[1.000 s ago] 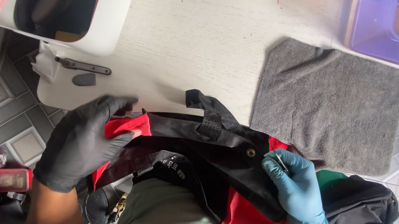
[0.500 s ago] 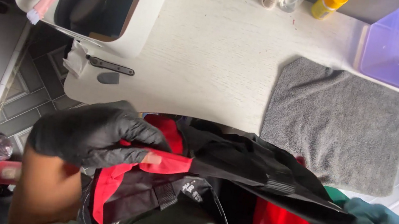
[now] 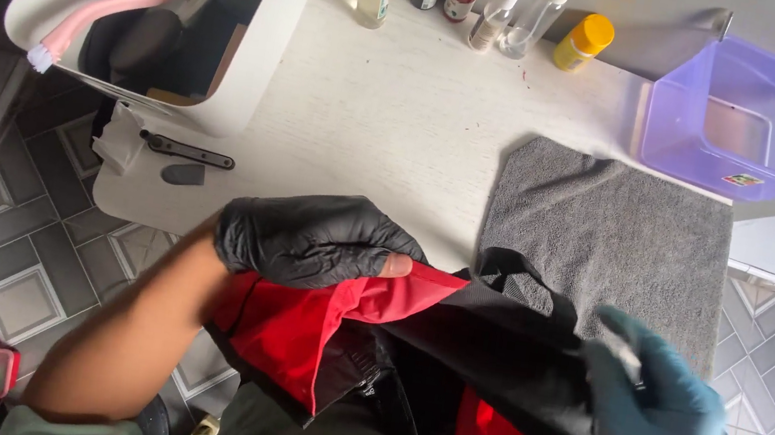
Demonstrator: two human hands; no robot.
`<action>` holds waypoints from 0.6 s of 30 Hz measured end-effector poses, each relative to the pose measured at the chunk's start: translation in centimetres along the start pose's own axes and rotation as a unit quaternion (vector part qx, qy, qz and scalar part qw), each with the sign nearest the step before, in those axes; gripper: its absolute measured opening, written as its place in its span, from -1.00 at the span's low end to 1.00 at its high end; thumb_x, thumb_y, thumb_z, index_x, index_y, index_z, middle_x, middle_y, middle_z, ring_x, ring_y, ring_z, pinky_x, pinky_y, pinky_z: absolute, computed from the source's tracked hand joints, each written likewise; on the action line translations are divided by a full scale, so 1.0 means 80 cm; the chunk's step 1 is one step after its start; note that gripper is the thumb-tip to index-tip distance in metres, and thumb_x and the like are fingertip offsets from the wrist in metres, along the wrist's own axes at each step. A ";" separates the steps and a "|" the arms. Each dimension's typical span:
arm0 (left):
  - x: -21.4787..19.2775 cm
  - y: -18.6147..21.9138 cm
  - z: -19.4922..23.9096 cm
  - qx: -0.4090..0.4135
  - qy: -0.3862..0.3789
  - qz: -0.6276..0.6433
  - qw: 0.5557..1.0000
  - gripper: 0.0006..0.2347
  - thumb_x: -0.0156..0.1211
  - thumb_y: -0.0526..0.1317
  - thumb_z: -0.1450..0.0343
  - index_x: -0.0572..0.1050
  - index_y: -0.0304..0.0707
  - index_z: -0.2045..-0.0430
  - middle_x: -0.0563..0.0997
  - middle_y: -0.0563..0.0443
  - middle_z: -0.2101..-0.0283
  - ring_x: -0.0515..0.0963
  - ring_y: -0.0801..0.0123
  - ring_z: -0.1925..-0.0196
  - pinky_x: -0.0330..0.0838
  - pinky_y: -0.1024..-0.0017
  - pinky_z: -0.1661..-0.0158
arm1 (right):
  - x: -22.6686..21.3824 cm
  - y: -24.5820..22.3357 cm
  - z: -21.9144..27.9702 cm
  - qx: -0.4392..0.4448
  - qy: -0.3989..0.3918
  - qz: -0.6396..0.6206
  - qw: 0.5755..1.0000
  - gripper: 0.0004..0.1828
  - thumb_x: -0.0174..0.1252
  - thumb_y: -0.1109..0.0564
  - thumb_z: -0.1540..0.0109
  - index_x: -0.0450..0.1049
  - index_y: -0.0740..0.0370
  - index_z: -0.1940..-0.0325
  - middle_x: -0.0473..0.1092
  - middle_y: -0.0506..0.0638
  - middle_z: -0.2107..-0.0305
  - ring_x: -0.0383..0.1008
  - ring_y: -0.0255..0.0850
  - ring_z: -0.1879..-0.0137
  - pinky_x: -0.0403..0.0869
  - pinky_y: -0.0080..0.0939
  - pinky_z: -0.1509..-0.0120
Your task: The person uses a small white tool to scrape and clean the red interior lining of a black and red bag. They work on the seams and corners, then flip the bag to clean the black exterior and straps.
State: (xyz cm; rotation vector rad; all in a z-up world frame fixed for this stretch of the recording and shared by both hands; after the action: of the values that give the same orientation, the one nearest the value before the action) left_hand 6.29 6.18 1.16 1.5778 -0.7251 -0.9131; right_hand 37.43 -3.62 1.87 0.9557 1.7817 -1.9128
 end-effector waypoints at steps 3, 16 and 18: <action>0.007 -0.001 -0.005 -0.005 -0.001 -0.048 0.999 -0.68 -0.08 -0.19 -0.57 0.33 -0.37 0.61 0.27 0.09 0.65 0.16 0.37 0.60 0.24 0.39 0.50 | 0.035 -0.012 -0.008 -0.114 -0.118 -0.224 0.961 -0.39 0.25 0.36 -0.11 0.40 0.47 -0.27 0.34 -0.13 0.67 0.24 -0.45 0.66 0.26 -0.54 0.59; 0.030 0.023 0.062 -0.078 0.114 -0.184 0.973 -0.42 0.35 -0.47 -0.12 0.44 -0.22 -0.09 0.60 -0.04 0.05 0.68 0.26 0.20 0.67 0.38 0.14 | 0.081 -0.031 -0.043 -0.027 -0.241 -0.109 0.964 -0.88 0.30 0.30 -0.14 0.72 0.35 0.29 0.54 -0.04 0.69 0.30 -0.38 0.64 0.27 -0.40 0.58; 0.033 0.038 0.074 -0.161 0.138 -0.294 0.932 -0.61 0.38 -0.29 -0.18 0.55 -0.15 0.09 0.64 0.10 0.24 0.59 0.34 0.61 0.55 0.38 0.46 | 0.080 -0.032 -0.044 -0.039 -0.232 -0.093 0.967 -0.89 0.31 0.27 -0.13 0.71 0.36 0.32 0.55 -0.02 0.66 0.32 -0.36 0.61 0.32 -0.37 0.52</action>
State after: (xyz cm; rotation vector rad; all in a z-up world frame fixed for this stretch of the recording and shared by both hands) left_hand 2.63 0.36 3.21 1.5998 0.1150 -1.1369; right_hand 32.00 1.32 -0.50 0.2823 1.6864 -1.9544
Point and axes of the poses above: each hand's wrist, its own z-axis away from the middle knuckle, its own x-axis out of the palm, y = z × x, the point moved 2 cm from there along -z, towards the middle knuckle
